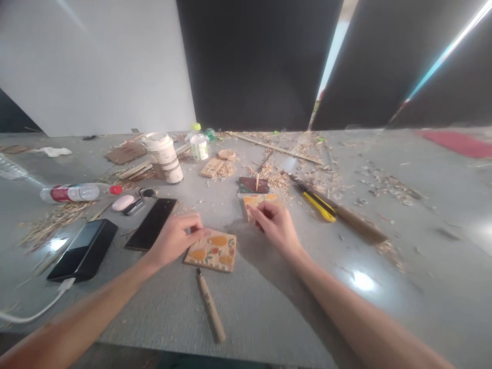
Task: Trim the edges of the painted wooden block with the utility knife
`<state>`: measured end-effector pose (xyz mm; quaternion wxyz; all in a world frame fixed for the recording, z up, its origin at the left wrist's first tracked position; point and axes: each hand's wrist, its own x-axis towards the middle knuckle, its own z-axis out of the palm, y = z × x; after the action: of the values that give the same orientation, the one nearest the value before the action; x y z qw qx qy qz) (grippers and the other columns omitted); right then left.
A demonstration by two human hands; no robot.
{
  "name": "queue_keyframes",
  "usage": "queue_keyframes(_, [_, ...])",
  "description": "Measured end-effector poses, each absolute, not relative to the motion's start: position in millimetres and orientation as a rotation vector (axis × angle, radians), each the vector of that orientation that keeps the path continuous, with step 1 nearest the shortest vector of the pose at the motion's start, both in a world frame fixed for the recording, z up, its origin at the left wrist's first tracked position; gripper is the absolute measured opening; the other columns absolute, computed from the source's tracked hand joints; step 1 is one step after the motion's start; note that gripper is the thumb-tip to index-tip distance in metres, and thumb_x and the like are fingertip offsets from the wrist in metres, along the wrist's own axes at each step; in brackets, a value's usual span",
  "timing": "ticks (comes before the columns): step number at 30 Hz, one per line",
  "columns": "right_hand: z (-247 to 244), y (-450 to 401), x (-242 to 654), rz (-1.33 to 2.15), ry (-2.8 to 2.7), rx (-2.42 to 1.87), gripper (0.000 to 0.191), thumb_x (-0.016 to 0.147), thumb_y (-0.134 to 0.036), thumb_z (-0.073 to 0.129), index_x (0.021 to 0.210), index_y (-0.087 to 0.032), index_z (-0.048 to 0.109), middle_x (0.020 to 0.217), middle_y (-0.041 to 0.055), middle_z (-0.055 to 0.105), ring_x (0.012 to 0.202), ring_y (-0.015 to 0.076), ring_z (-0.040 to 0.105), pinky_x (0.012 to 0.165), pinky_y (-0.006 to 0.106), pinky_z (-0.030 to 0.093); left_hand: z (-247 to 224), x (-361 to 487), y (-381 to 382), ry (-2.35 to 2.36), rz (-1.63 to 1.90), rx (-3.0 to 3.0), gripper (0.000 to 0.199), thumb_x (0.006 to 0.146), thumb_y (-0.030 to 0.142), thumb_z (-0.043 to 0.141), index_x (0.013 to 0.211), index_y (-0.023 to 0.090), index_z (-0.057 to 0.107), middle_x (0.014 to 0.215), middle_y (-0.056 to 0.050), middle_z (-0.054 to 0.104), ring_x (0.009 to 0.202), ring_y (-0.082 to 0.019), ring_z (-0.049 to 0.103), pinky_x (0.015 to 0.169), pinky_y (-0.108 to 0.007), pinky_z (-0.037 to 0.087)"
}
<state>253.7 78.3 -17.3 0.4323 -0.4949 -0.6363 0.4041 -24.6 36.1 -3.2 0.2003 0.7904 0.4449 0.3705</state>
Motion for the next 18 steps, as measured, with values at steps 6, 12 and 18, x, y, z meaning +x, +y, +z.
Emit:
queue_keyframes(6, [-19.9,78.5,254.3,0.965,-1.522,-1.258,0.045,0.102,-0.059,0.055,0.077,-0.021,0.059,0.061,-0.004,0.046,0.054,0.0109,0.04,0.051,0.027,0.029,-7.0,-28.7,38.0,1.286,0.98,2.064,0.02,0.108,0.02,0.048,0.107,0.021,0.068,0.067,0.005,0.058,0.061,-0.011,0.056,0.063,-0.024,0.043])
queue_keyframes(12, [-19.6,81.3,254.9,0.976,-1.498,-1.241,0.035,0.092,-0.055,0.072,0.085,-0.021,0.068,0.065,-0.0012,0.06,0.058,0.0124,0.048,0.053,0.027,0.035,-2.4,-25.4,37.2,1.127,0.919,2.296,0.018,0.1,0.015,0.061,0.116,0.022,0.067,0.106,-0.004,0.07,0.096,-0.016,0.066,0.08,-0.028,0.05])
queue_keyframes(18, [-18.0,77.3,257.2,0.932,-1.533,-1.284,0.061,0.102,-0.065,0.053,0.059,-0.022,0.05,0.053,-0.0027,0.043,0.051,0.011,0.036,0.052,0.029,0.026,2.3,-30.2,36.0,1.228,1.001,2.321,0.048,0.108,0.026,0.052,0.061,0.018,0.044,0.067,0.002,0.044,0.064,-0.013,0.045,0.063,-0.03,0.035])
